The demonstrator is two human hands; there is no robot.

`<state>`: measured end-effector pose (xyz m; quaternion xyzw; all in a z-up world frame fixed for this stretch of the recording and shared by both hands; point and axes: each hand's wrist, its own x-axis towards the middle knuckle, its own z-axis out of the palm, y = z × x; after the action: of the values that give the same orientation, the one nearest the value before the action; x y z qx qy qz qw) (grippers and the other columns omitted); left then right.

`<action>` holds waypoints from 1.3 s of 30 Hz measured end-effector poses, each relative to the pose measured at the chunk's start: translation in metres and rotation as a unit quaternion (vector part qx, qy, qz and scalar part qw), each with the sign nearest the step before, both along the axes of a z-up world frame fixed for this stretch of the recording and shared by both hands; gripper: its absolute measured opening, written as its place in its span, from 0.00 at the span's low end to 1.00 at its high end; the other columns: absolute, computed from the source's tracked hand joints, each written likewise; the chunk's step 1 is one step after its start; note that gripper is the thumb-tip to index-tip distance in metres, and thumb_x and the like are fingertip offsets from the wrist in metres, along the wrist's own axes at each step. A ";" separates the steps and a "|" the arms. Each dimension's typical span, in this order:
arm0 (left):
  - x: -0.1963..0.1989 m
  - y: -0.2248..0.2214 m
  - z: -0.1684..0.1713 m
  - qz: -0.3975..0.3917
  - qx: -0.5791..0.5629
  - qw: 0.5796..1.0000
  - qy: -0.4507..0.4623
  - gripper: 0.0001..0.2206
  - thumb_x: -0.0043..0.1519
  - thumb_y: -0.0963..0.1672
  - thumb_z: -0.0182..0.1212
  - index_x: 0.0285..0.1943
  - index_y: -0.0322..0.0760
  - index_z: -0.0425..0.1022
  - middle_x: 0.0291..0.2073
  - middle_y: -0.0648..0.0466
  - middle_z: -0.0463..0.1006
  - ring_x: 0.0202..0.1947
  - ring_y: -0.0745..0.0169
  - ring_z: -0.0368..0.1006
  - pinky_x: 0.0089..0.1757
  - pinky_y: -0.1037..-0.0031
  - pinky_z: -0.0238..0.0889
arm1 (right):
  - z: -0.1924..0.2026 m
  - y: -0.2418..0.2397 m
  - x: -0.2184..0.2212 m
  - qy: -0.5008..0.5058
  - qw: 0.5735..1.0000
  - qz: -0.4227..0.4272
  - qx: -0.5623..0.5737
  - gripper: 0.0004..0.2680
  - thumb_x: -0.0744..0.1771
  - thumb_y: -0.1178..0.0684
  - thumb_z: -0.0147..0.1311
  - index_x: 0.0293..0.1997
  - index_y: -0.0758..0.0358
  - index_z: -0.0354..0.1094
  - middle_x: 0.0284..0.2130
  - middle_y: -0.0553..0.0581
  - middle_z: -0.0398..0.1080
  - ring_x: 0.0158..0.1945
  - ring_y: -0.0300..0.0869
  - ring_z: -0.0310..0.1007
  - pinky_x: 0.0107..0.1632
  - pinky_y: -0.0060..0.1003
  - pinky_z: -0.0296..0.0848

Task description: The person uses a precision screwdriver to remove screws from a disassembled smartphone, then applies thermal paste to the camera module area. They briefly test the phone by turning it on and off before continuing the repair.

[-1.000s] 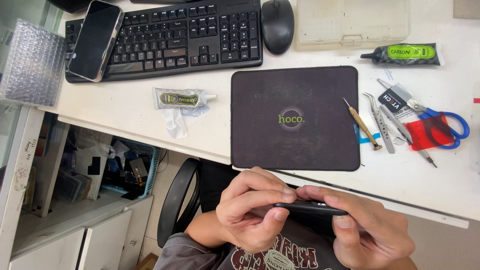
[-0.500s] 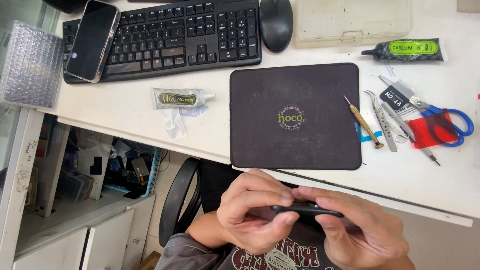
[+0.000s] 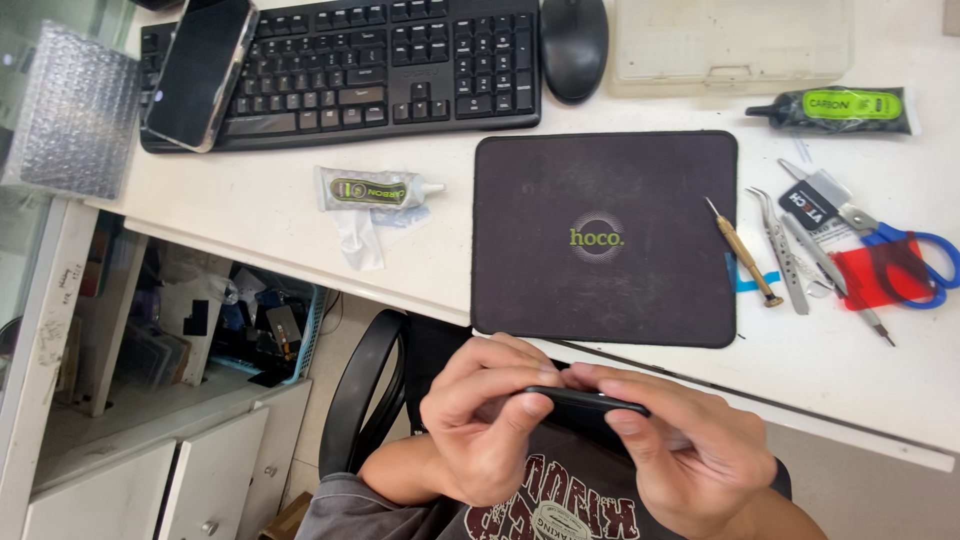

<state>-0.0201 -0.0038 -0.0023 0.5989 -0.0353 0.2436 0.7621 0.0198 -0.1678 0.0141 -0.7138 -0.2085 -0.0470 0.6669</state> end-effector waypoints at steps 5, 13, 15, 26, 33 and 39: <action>0.001 0.017 -0.004 0.060 -0.039 0.996 0.045 0.05 0.68 0.37 0.62 0.47 0.23 0.78 0.43 0.46 0.77 0.44 0.60 0.74 0.47 0.73 0.68 | 0.004 0.006 0.016 -0.013 0.992 0.111 -0.064 0.17 0.67 0.53 0.59 0.57 0.76 0.67 0.52 0.67 0.77 0.54 0.48 0.82 0.56 0.36 0.80; 0.047 0.024 -0.012 0.036 -0.254 0.961 0.104 0.08 0.74 0.40 0.57 0.53 0.22 0.75 0.44 0.52 0.74 0.46 0.68 0.67 0.52 0.75 0.60 | -0.017 0.009 0.025 0.209 0.967 0.111 -0.092 0.14 0.65 0.59 0.60 0.55 0.71 0.71 0.39 0.63 0.83 0.42 0.46 0.85 0.47 0.34 0.82; 0.061 0.020 -0.012 0.031 -0.289 0.952 0.097 0.09 0.74 0.41 0.56 0.55 0.24 0.74 0.47 0.51 0.76 0.50 0.66 0.70 0.55 0.72 0.62 | -0.016 0.006 0.023 0.109 0.985 0.041 -0.128 0.11 0.65 0.62 0.60 0.52 0.72 0.72 0.38 0.64 0.81 0.40 0.46 0.84 0.44 0.34 0.80; 0.056 -0.011 -0.019 -0.280 -0.076 0.955 0.055 0.38 0.75 0.55 0.45 0.84 0.30 0.32 0.84 0.43 0.40 0.81 0.48 0.49 0.74 0.57 0.48 | 0.014 0.006 0.034 -0.329 0.847 -0.155 -0.388 0.10 0.63 0.65 0.62 0.47 0.75 0.74 0.42 0.64 0.78 0.46 0.52 0.80 0.46 0.41 0.79; 0.061 0.000 -0.029 -0.274 -0.087 0.936 0.204 0.30 0.74 0.47 0.47 0.80 0.23 0.44 0.71 0.36 0.60 0.72 0.46 0.59 0.67 0.56 0.58 | 0.001 0.002 0.046 -0.330 0.841 -0.137 -0.406 0.10 0.63 0.63 0.60 0.48 0.73 0.76 0.45 0.62 0.77 0.48 0.49 0.78 0.47 0.40 0.80; 0.057 0.045 -0.009 -0.324 -0.054 0.894 0.305 0.23 0.69 0.41 0.50 0.73 0.25 0.56 0.58 0.37 0.76 0.52 0.50 0.80 0.45 0.65 0.76 | -0.016 -0.016 0.069 -0.355 0.824 -0.077 -0.435 0.13 0.61 0.61 0.58 0.49 0.69 0.77 0.47 0.61 0.77 0.51 0.49 0.78 0.49 0.39 0.79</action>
<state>0.0369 0.0416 -0.0116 0.5568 0.0198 -0.2101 0.8034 0.0884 -0.1838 -0.0022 -0.8776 -0.3738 -0.2530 0.1616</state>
